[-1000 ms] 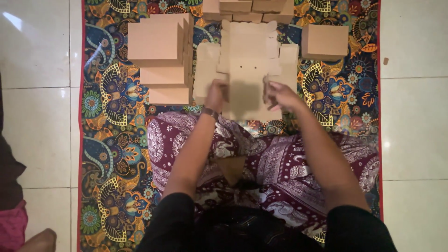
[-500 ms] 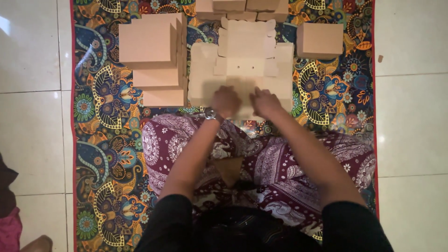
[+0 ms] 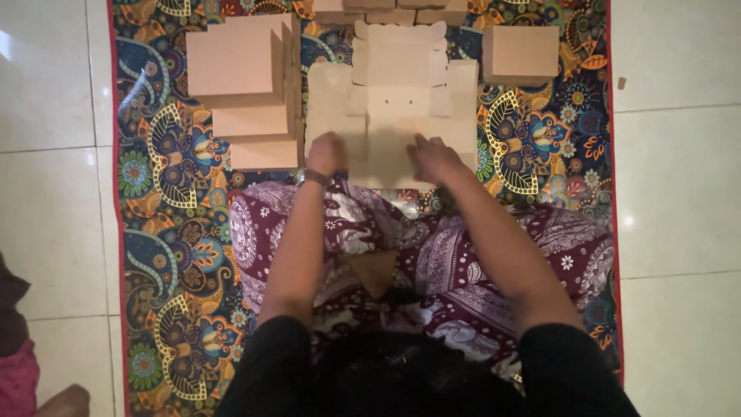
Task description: Folding flat cardboard templates into small rectangular boxes and stacking them on the floor.
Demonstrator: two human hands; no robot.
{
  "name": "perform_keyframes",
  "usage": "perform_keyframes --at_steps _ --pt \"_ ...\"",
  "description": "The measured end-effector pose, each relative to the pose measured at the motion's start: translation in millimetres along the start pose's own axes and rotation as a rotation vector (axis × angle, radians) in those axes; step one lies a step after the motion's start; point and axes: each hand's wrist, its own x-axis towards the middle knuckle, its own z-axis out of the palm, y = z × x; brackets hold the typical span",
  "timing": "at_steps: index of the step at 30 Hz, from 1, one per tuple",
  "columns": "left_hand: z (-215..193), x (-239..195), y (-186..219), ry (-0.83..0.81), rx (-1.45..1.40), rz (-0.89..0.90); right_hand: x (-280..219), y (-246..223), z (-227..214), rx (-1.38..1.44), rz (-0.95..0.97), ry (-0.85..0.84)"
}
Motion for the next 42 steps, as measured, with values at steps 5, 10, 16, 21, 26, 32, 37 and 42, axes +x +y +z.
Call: perform_keyframes --at_steps 5,10,16,21,26,32,37,42 --pt "-145.0 -118.7 145.1 -0.401 -0.373 0.223 5.8 4.7 3.4 -0.001 -0.019 -0.011" --pt "-5.3 -51.9 76.5 -0.278 -0.031 0.487 33.6 27.5 40.9 0.031 -0.008 0.012" --pt "13.5 -43.4 87.1 -0.356 0.301 0.254 -0.5 7.5 -10.0 0.252 0.048 0.025" --pt "-6.3 -50.2 94.3 -0.378 0.296 0.254 -42.3 30.3 -56.3 0.348 0.149 0.228" --pt "-32.0 -57.4 104.5 -0.396 0.257 0.261 -82.0 -4.0 -107.3 0.347 0.514 -0.136" --pt "-58.7 -78.3 121.6 -0.342 0.314 0.271 -37.3 3.6 -54.4 0.364 0.208 0.064" --pt "-41.4 -68.5 111.8 -0.293 0.38 0.293 25.2 24.8 31.7 -0.079 0.036 0.124" --pt "-25.1 -57.3 102.6 -0.201 0.506 0.309 19.2 -7.2 16.6 0.019 0.216 0.132"
